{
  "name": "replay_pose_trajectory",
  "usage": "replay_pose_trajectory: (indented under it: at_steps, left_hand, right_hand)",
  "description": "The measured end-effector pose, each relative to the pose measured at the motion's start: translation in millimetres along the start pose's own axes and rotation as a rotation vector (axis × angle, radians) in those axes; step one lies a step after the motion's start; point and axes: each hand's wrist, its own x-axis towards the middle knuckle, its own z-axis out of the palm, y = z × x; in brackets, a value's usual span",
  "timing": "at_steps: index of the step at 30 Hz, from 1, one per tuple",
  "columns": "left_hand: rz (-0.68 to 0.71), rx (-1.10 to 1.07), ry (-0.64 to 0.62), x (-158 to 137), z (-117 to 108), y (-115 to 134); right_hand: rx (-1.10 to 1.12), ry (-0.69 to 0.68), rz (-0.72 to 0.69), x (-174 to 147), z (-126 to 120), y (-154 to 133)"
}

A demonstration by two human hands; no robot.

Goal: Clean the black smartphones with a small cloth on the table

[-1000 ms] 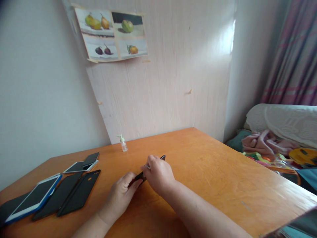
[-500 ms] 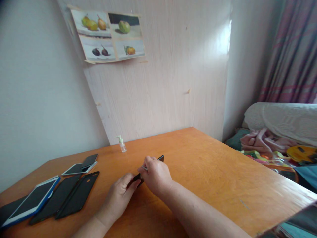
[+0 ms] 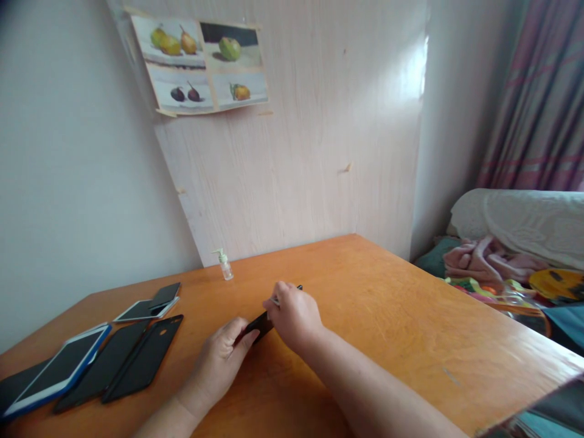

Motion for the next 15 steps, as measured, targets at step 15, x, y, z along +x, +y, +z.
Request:
replay_pose_trajectory:
  at_steps: [15]
  left_hand:
    - [0.007,0.036,0.013,1.6,-0.3,1.7]
  right_hand:
    - [-0.074,0.059,0.204,20.0,-13.1,32.1]
